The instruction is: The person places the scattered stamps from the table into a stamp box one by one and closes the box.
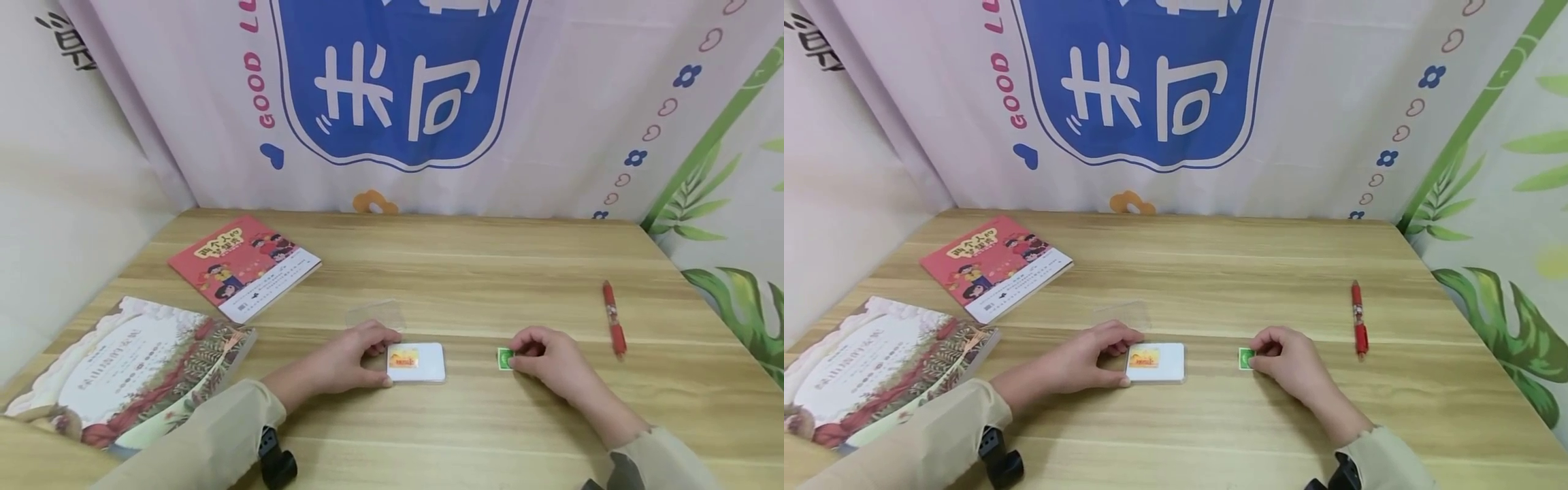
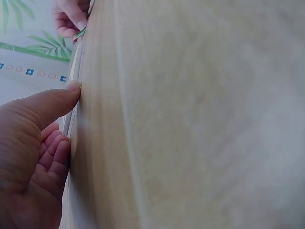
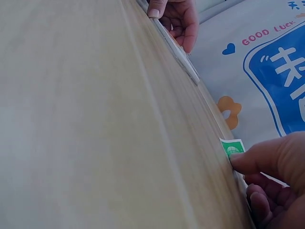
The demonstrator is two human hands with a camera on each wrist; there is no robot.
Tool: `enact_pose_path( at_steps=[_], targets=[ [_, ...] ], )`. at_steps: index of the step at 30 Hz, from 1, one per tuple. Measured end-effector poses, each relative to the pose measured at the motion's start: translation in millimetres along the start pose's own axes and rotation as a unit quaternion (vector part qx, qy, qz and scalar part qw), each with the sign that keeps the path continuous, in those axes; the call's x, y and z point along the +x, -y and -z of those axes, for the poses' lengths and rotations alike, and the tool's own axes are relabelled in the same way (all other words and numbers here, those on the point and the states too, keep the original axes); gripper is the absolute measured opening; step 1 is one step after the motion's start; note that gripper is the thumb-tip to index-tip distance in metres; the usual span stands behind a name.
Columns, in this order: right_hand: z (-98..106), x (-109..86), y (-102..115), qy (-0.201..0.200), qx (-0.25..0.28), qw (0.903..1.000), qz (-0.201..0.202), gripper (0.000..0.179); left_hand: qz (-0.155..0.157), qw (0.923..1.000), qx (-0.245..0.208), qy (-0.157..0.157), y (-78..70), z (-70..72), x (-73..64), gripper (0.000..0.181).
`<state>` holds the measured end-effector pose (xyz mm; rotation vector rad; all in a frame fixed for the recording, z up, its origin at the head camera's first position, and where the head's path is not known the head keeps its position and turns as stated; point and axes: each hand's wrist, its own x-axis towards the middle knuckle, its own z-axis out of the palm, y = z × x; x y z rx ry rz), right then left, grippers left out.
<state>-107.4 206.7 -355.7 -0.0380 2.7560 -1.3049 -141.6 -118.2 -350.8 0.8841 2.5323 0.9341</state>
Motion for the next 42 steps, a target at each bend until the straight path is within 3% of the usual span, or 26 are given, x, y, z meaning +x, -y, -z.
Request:
enact_pose_path(
  at_steps=[15, 42],
  targets=[
    [1, 3.5, 2, -0.003, 0.011, 0.9999, -0.006, 0.011, 0.011, 0.9999, 0.001, 0.004, 1.9, -1.0, -0.7, 0.055],
    [-4, 9.8, 25, 0.071, 0.099, 0.9919, -0.036, 0.026, 0.022, 0.9997, 0.004, 0.013, 1.0, 1.0, 0.7, 0.055]
  ],
)
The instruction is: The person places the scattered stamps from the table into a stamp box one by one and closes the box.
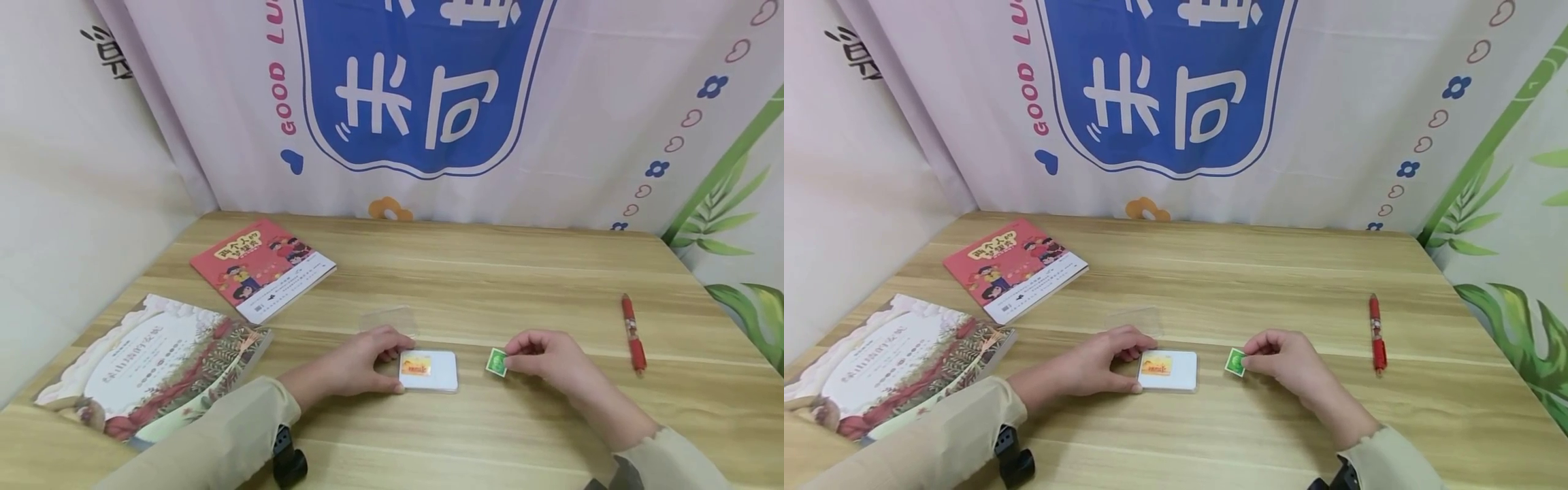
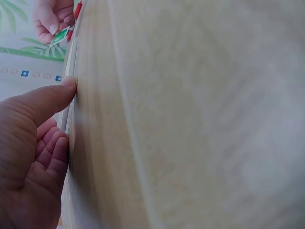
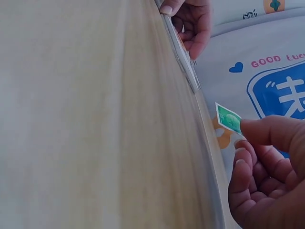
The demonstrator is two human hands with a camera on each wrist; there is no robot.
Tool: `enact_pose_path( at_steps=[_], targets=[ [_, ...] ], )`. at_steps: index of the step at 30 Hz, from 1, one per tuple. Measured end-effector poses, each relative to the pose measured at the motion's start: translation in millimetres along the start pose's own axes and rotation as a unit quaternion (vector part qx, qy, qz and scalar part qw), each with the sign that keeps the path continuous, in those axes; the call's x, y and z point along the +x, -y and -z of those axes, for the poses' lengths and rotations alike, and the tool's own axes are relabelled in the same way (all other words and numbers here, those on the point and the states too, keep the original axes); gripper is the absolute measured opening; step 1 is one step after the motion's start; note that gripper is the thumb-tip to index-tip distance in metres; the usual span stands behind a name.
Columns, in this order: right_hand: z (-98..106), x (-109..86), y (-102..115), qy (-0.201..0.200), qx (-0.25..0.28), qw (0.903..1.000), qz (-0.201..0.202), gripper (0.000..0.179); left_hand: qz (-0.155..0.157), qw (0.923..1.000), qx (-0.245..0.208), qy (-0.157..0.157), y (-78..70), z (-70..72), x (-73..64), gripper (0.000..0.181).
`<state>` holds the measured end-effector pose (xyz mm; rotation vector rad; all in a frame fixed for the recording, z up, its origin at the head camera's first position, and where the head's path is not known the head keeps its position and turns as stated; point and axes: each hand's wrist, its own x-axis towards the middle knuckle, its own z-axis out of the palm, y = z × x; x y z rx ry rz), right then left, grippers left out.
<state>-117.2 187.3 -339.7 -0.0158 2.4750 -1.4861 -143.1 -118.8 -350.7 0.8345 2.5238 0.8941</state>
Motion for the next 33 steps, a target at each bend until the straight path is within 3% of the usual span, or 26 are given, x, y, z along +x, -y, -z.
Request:
enact_pose_path(
  at_steps=[8, 21, 33],
  targets=[
    [-8, 6.3, 9, 0.019, 0.009, 0.9997, 0.012, 0.024, -0.001, 1.0, 0.0, 0.0, -0.3, 1.1, -0.4, 0.055],
    [-27, 15.9, 18, 0.081, 0.038, 0.9954, 0.035, 0.024, -0.012, 0.9999, 0.009, 0.001, -1.0, 0.4, -0.6, 0.055],
    [-40, 22.6, 23, 0.108, 0.041, 0.9924, 0.04, 0.023, -0.016, 0.9998, 0.007, -0.001, -0.7, 0.6, -0.4, 0.055]
  ],
)
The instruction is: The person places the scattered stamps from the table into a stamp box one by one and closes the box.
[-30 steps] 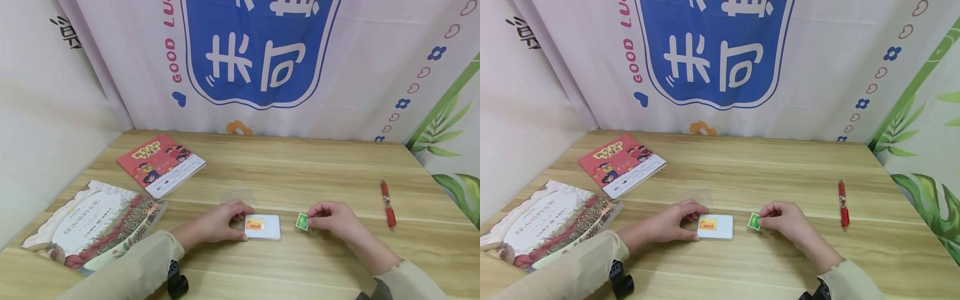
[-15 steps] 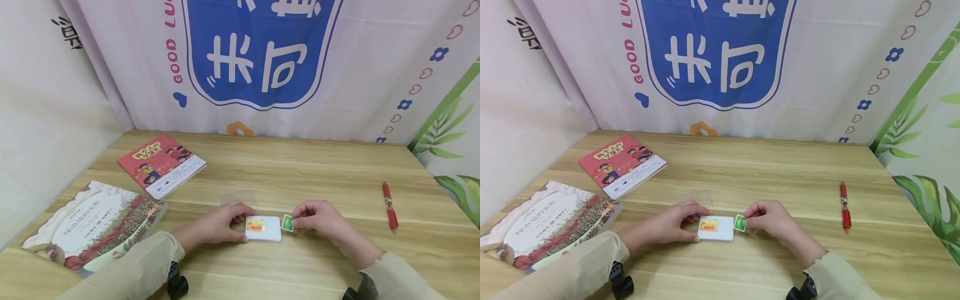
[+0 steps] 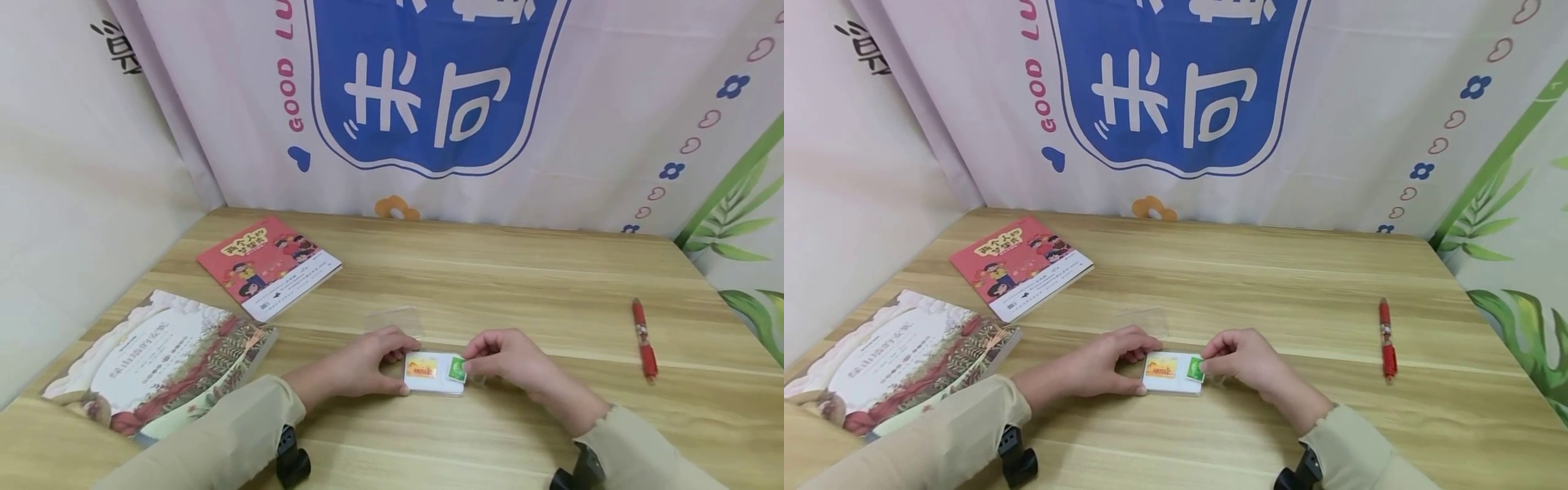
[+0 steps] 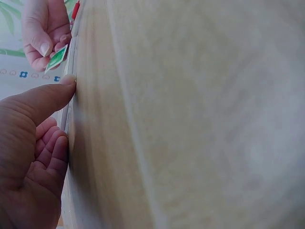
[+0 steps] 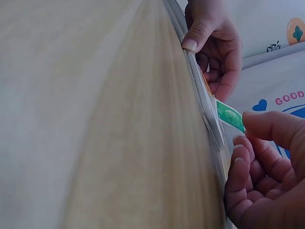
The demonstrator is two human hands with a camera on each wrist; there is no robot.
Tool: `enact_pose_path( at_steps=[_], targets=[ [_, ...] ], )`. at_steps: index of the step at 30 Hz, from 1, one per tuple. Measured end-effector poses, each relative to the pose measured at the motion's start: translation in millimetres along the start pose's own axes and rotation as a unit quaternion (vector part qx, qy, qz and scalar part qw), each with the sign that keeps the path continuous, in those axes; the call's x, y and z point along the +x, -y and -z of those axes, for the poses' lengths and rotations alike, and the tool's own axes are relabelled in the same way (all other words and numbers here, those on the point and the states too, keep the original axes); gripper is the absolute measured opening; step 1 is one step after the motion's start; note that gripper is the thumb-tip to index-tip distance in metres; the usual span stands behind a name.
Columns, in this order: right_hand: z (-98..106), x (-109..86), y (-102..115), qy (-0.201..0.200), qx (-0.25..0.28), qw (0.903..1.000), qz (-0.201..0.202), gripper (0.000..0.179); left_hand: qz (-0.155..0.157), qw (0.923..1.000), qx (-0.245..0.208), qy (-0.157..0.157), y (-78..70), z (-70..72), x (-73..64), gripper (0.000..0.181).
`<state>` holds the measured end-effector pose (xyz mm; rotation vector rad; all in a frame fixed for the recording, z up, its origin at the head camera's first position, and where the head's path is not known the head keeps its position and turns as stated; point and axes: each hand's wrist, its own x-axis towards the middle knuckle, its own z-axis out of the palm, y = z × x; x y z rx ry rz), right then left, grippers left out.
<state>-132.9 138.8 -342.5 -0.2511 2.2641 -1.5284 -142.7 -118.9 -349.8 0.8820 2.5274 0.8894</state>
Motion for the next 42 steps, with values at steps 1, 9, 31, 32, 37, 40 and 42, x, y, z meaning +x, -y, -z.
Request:
enact_pose_path(
  at_steps=[1, 9, 31, 32, 37, 40, 42],
  targets=[
    [-1, 0.7, 0, -0.002, -0.003, 1.0, -0.003, 0.023, -0.002, 1.0, -0.001, -0.001, 0.2, -0.1, 0.1, 0.055],
    [-6, 5.2, 2, -0.006, -0.032, 0.9995, -0.004, 0.019, -0.006, 0.9999, -0.011, -0.001, 0.8, 0.0, 0.0, 0.055],
    [-19, 9.6, 8, -0.053, -0.13, 0.9899, 0.016, 0.011, 0.003, 0.9999, -0.009, 0.006, 0.5, 1.8, 0.8, 0.055],
    [-18, 9.8, 8, -0.053, -0.13, 0.99, 0.015, 0.011, 0.003, 0.9999, -0.009, 0.006, 0.2, 2.2, 0.8, 0.055],
    [-17, 11.0, 9, -0.051, -0.114, 0.9921, 0.002, 0.008, 0.005, 0.9999, -0.007, 0.005, -0.4, 3.4, 0.6, 0.055],
    [-16, 11.3, 9, -0.043, -0.098, 0.9942, -0.007, 0.007, 0.006, 0.9999, -0.007, 0.004, -0.4, 2.4, 0.0, 0.055],
    [-13, 11.7, 10, -0.037, -0.085, 0.9956, -0.009, 0.008, 0.007, 0.9999, -0.011, 0.005, 0.1, 1.0, -0.1, 0.054]
  ],
)
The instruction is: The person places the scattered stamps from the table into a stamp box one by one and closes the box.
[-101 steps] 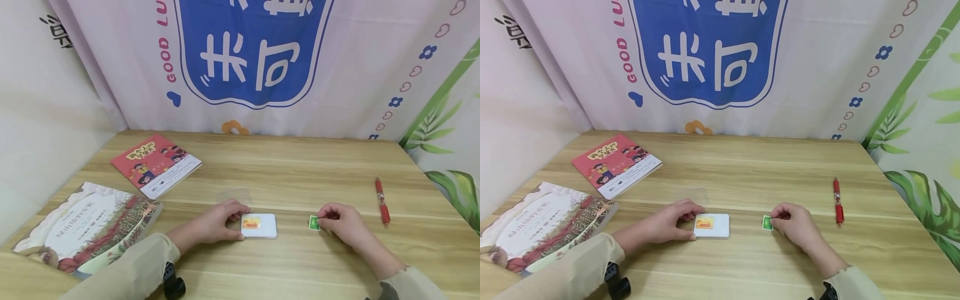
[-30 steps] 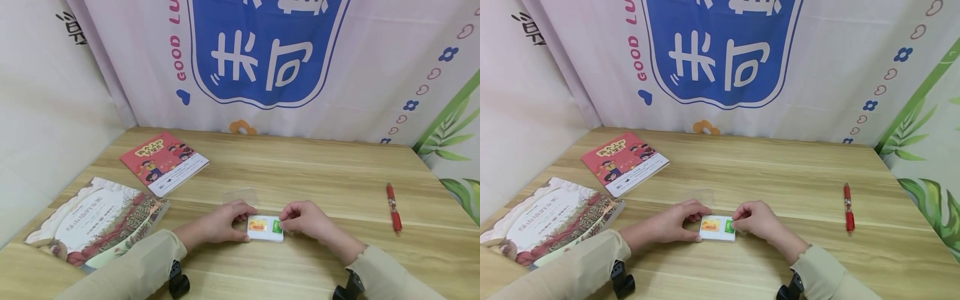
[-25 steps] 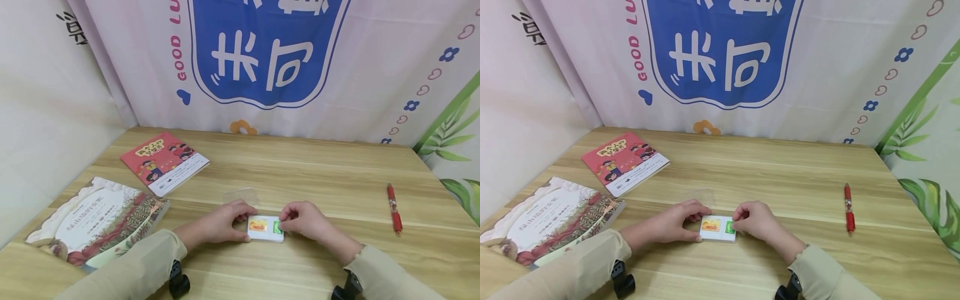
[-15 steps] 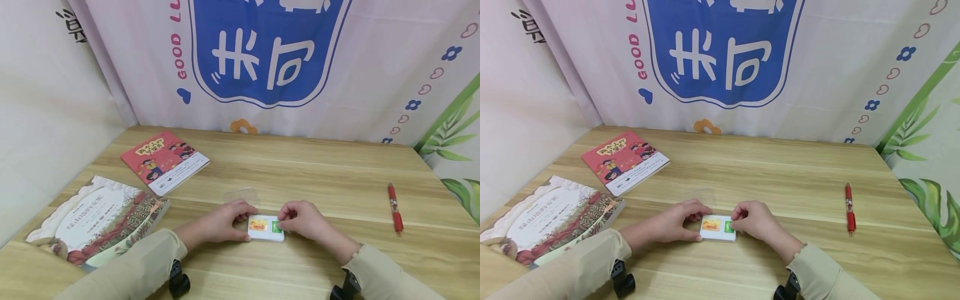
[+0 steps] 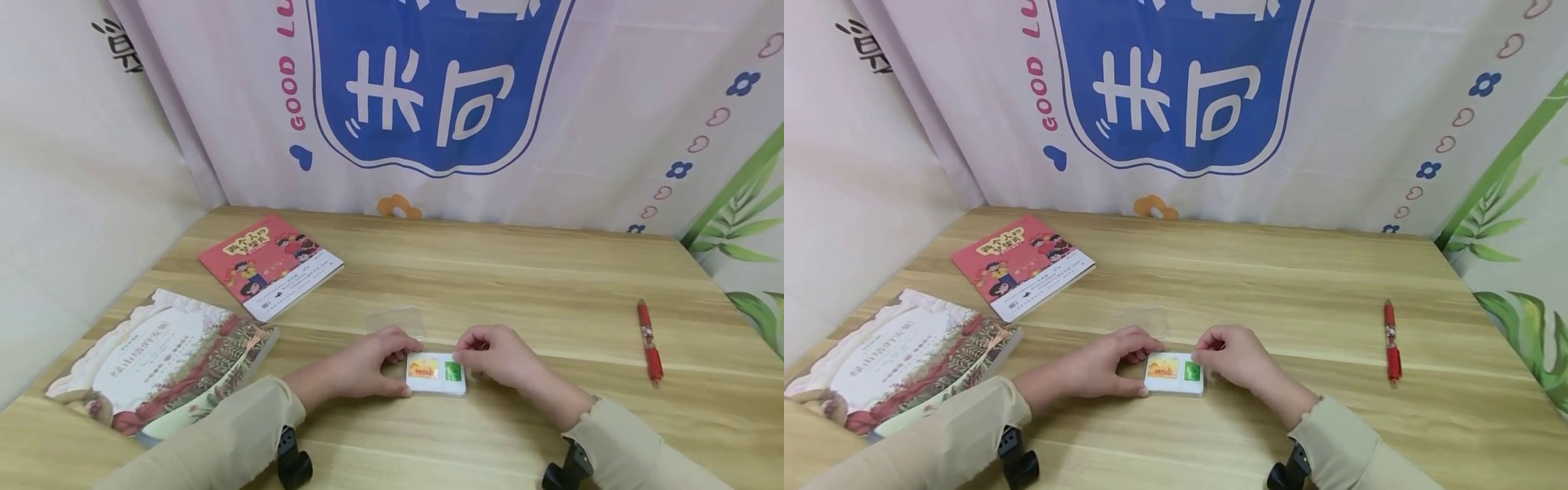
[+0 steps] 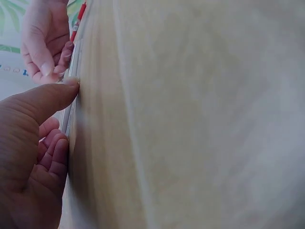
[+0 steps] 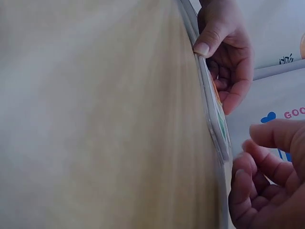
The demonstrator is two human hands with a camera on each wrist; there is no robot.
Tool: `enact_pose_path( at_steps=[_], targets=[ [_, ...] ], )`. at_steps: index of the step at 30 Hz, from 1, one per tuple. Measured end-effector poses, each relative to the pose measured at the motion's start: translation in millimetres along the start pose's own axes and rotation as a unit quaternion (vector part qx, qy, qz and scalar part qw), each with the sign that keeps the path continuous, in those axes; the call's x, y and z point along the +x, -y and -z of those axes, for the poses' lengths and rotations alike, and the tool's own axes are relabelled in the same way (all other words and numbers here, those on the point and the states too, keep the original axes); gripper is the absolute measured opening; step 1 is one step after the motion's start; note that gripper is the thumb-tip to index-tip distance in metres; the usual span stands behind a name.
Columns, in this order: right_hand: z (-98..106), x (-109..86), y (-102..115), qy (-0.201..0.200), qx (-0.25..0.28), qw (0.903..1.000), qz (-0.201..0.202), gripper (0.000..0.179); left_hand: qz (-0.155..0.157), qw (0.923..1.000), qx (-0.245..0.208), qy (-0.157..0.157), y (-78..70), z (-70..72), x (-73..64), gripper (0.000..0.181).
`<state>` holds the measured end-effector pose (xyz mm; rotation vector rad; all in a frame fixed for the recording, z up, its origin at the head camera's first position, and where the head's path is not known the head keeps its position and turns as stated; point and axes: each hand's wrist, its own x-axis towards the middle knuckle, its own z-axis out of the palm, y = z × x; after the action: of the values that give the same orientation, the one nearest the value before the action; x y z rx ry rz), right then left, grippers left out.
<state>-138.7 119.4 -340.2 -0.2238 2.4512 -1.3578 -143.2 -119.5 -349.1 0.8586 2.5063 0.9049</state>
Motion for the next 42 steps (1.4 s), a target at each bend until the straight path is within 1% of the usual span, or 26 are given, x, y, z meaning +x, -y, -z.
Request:
enact_pose_path(
  at_steps=[4, 7, 11, 14, 16, 18, 21, 22, 24, 27, 30, 34, 38, 42],
  targets=[
    [5, 3.9, 4, 0.017, 0.011, 0.9996, 0.017, 0.013, -0.007, 0.9999, -0.012, -0.003, 2.4, -2.2, -0.6, 0.053],
    [9, 9.1, 8, 0.03, 0.012, 0.9989, 0.033, 0.017, -0.021, 0.9996, -0.019, -0.01, 4.1, -2.5, -1.5, 0.051],
    [13, 18.3, 13, 0.044, 0.014, 0.9984, 0.032, 0.02, -0.04, 0.9983, -0.034, -0.026, 5.7, -0.9, -5.0, 0.049],
    [15, 26.7, 15, 0.049, 0.015, 0.9984, 0.025, 0.021, -0.06, 0.9958, -0.047, -0.051, 7.1, 2.8, -7.3, 0.048],
    [16, 32.6, 17, 0.055, 0.015, 0.998, 0.026, 0.024, -0.063, 0.9942, -0.045, -0.075, 7.8, 7.6, -8.4, 0.048],
    [17, 39.0, 18, 0.06, 0.009, 0.9975, 0.037, 0.027, -0.056, 0.9919, -0.037, -0.108, 9.0, 13.8, -8.5, 0.049],
    [17, 47.3, 20, 0.072, -0.018, 0.9951, 0.066, 0.035, -0.025, 0.988, -0.018, -0.151, 12.4, 22.7, -8.1, 0.052],
    [16, 49.5, 21, 0.074, -0.032, 0.994, 0.074, 0.038, -0.015, 0.9867, -0.013, -0.162, 14.4, 24.8, -7.7, 0.053],
    [15, 53.2, 24, 0.077, -0.059, 0.9917, 0.084, 0.045, 0.003, 0.9849, -0.005, -0.173, 18.7, 27.8, -7.1, 0.057],
    [11, 58.3, 28, 0.087, -0.097, 0.9874, 0.09, 0.055, 0.029, 0.9854, -0.004, -0.168, 25.4, 29.9, -6.6, 0.064],
    [7, 63.4, 31, 0.099, -0.133, 0.9817, 0.093, 0.063, 0.058, 0.9867, -0.023, -0.15, 29.3, 30.9, -7.1, 0.073],
    [1, 69.5, 32, 0.113, -0.182, 0.9708, 0.107, 0.069, 0.09, 0.9872, -0.038, -0.126, 32.4, 30.5, -6.1, 0.082],
    [-4, 74.0, 34, 0.124, -0.213, 0.9628, 0.111, 0.073, 0.103, 0.9885, -0.019, -0.109, 32.7, 30.4, -3.7, 0.087],
    [-8, 76.3, 38, 0.13, -0.233, 0.9584, 0.1, 0.076, 0.1, 0.99, 0.013, -0.099, 32.0, 30.4, -1.1, 0.085]
  ],
)
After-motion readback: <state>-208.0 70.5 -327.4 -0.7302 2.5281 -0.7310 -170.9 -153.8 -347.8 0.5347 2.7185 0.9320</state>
